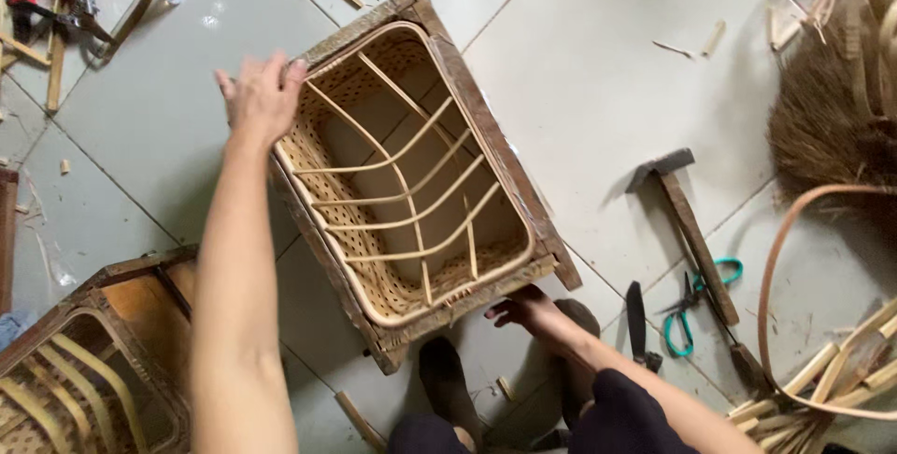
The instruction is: The person sits on the floor fitting curved bamboo ribs into a woven basket frame held in a wooden jig. They press the ribs into place, tap them with a hammer, apply glue from a squeeze bottle along the rim, and reposition the basket while seating the strips.
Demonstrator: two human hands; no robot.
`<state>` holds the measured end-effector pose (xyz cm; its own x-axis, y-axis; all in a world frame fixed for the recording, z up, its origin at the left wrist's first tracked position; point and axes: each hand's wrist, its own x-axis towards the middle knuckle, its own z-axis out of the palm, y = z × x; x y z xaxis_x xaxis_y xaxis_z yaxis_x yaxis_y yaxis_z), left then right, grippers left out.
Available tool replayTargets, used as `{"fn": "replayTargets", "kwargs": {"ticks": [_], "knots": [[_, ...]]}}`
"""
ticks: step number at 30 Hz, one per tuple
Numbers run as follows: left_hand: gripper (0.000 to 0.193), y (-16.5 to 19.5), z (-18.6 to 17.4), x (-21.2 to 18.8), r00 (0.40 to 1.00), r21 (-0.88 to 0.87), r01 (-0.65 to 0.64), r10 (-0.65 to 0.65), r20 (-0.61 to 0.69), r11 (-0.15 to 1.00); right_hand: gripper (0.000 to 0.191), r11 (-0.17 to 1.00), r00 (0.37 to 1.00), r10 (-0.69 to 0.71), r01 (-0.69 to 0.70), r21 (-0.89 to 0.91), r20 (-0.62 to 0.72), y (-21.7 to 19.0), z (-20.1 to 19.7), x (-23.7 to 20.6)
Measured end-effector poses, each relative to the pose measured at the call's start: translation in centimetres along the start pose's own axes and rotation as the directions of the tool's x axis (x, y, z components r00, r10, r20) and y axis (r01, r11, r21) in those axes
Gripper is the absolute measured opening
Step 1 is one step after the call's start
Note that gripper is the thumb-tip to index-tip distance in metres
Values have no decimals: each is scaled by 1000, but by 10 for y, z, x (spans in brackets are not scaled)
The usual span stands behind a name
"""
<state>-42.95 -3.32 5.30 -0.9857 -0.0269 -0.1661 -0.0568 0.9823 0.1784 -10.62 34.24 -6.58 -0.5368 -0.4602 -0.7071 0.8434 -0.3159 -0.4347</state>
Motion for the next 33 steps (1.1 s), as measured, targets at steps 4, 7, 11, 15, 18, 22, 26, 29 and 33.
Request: {"fn": "replayTargets", "kwargs": {"ticks": [4, 7, 11, 15, 18, 22, 26, 29, 33], "knots": [[60, -13, 12, 4, 990, -36, -60, 55, -127, 998, 56, 962, 994, -106, 109, -252, 25, -14, -11, 8], [60, -22, 18, -8, 995, -34, -8, 4, -103, 999, 62, 906, 959, -280, 255, -338, -29, -48, -37, 6], [61, -27, 29, -57, 907, -130, 374, -333, 257, 918, 46, 812, 878, -431, 277, -515, -209, -122, -77, 2], [65, -52, 50, -120, 786, -133, 426, -293, 544, 895, 39, 673, 836, -537, 346, -653, -110, -184, -111, 2], [35, -64, 75, -134, 984, -265, 74, -28, 174, 961, 40, 581, 870, -477, 208, -787, -123, -208, -122, -2], [62, -61, 110, -118, 923, -492, 190, 16, 384, 849, 52, 590, 936, -166, -159, -792, -311, -212, -127, -13], [47, -64, 113, -125, 928, -417, 192, -26, 372, 888, 55, 450, 887, -380, -71, -890, -264, -203, -125, -18], [41, -69, 104, -151, 936, -505, 226, -42, 349, 833, 53, 432, 878, -437, 13, -902, -197, -196, -125, -26], [23, -67, 86, -182, 874, -420, 398, -197, 445, 816, 54, 412, 874, -478, 128, -902, -94, -195, -122, -38]]}}
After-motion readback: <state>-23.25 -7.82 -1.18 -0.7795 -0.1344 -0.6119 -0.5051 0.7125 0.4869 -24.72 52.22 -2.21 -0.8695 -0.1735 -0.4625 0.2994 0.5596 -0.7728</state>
